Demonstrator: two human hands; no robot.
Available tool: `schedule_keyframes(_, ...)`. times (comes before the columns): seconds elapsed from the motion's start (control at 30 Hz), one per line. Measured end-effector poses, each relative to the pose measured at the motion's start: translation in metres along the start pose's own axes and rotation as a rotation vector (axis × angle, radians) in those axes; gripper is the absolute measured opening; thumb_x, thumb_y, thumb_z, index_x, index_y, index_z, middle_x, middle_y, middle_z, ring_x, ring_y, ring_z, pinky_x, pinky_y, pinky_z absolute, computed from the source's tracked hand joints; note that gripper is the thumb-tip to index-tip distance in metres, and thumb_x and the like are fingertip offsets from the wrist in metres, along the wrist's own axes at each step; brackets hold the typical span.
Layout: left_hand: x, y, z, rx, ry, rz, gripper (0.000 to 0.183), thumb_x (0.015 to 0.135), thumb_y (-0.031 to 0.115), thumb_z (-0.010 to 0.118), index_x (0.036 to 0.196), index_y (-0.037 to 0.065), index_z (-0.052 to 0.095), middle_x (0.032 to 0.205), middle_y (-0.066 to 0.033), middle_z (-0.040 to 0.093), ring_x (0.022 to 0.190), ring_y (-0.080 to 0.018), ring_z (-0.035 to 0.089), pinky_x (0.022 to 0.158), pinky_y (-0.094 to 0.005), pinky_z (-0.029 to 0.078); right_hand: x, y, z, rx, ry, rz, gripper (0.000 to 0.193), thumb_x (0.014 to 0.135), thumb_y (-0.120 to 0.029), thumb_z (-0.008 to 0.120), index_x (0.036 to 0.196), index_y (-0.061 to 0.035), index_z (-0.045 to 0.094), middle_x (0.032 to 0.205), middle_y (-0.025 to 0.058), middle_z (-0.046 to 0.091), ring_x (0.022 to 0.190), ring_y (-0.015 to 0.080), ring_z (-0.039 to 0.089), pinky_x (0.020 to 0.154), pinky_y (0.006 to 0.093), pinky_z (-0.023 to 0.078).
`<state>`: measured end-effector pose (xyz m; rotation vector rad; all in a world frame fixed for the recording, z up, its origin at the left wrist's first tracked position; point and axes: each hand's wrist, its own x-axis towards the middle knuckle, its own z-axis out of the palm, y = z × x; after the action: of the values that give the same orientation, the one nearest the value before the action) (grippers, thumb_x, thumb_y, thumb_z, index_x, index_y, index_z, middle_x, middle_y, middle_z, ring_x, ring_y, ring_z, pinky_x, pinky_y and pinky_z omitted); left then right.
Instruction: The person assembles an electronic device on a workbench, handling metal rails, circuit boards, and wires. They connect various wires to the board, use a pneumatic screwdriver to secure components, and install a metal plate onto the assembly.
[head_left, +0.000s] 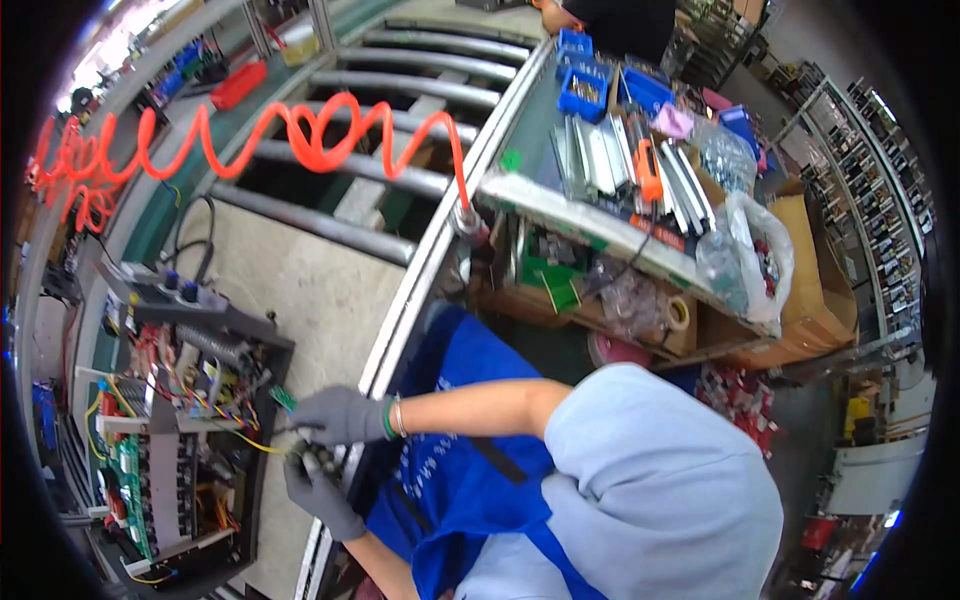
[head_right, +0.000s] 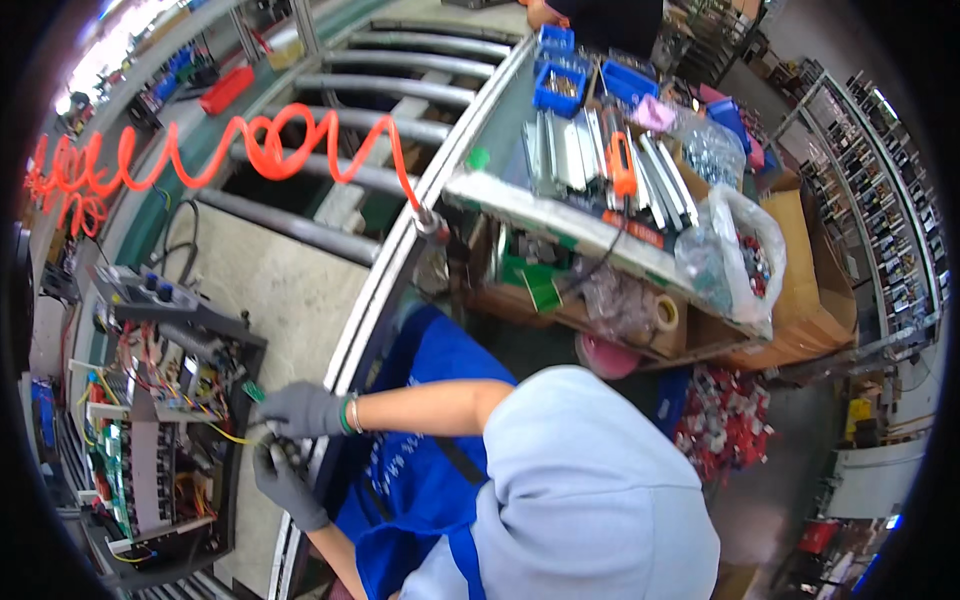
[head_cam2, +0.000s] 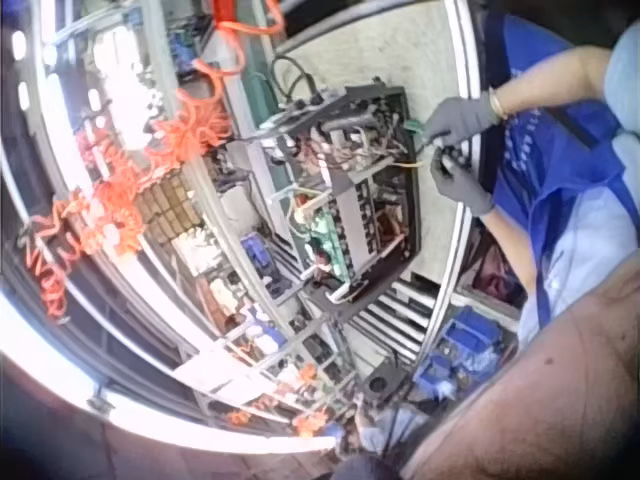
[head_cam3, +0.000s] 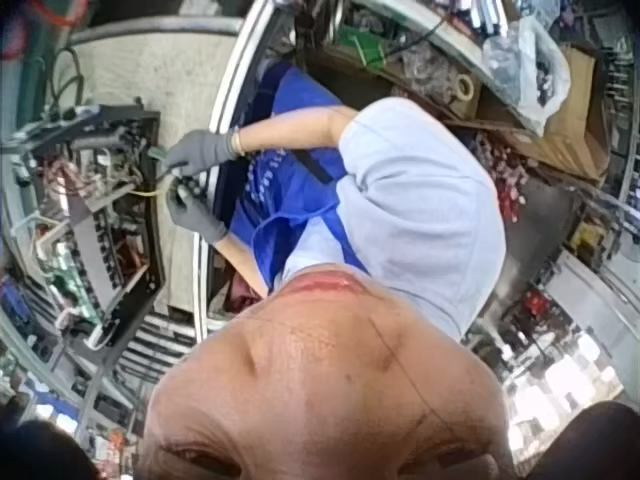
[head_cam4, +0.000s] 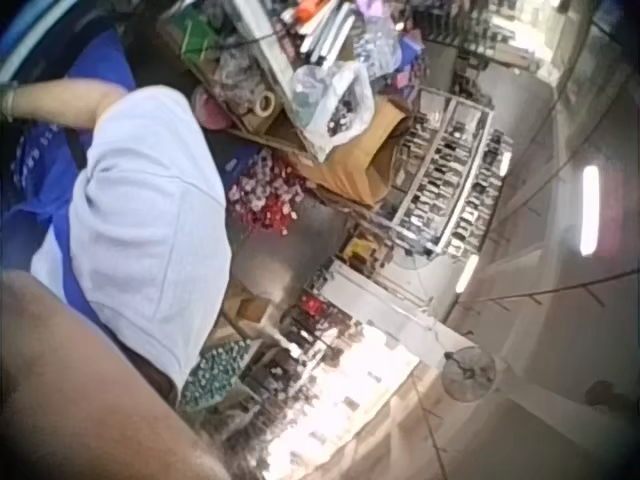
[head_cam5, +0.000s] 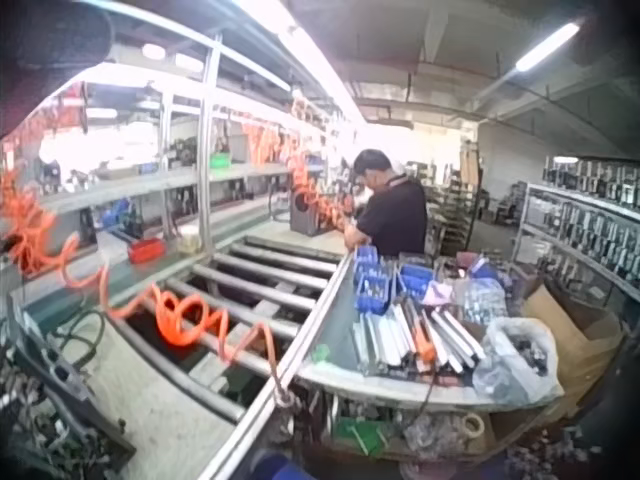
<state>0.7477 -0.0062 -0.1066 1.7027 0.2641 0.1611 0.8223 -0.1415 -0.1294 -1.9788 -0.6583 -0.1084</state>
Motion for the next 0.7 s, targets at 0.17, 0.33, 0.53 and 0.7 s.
schedule_keyframes(0.17,0.002,0.000,0.005,0.019,-0.005,0.071,0.019,0.096,0.010,0.049,0.107,-0.002,0.058,0.083,-0.0071,0.062,0.062,-0.0068,0.053,0.051,-0.0182,0.042,0.000,-0.003,-0.011,0.044,-0.019,0.020,0.022,0.085,-0.025,0.056,0.102,-0.0132,0.062,0.089,0.0091,0.064,0.081,0.0309,0.062,0.072,0.0417,0.049)
schedule_keyframes(0.33,0.001,-0.001,0.003,-0.022,-0.014,0.032,0.018,0.095,0.010,0.050,0.105,-0.002,0.059,0.084,-0.0074,0.063,0.062,-0.0071,0.054,0.051,-0.0183,0.042,0.000,-0.001,-0.005,0.073,-0.022,0.031,0.023,0.083,-0.023,0.058,0.103,-0.0131,0.063,0.089,0.0096,0.065,0.080,0.0304,0.063,0.072,0.0406,0.049)
schedule_keyframes(0.53,0.008,-0.007,-0.005,0.034,0.000,0.020,0.016,0.090,0.006,0.052,0.100,-0.001,0.063,0.084,-0.0073,0.065,0.066,-0.0104,0.059,0.056,-0.0219,0.046,-0.003,0.018,0.010,0.083,0.085,-0.033,0.031,0.087,-0.033,0.060,0.109,-0.0110,0.065,0.100,0.0125,0.066,0.091,0.0296,0.065,0.079,0.0372,0.052)
schedule_keyframes(0.7,0.004,-0.002,-0.008,-0.121,-0.027,-0.027,0.020,0.094,0.011,0.053,0.108,-0.002,0.058,0.088,-0.0064,0.062,0.069,-0.0083,0.057,0.060,-0.0201,0.046,0.004,-0.001,-0.005,0.226,0.119,0.048,0.027,0.083,-0.019,0.061,0.107,-0.0077,0.065,0.088,0.0111,0.065,0.072,0.0232,0.063,0.067,0.0333,0.050)
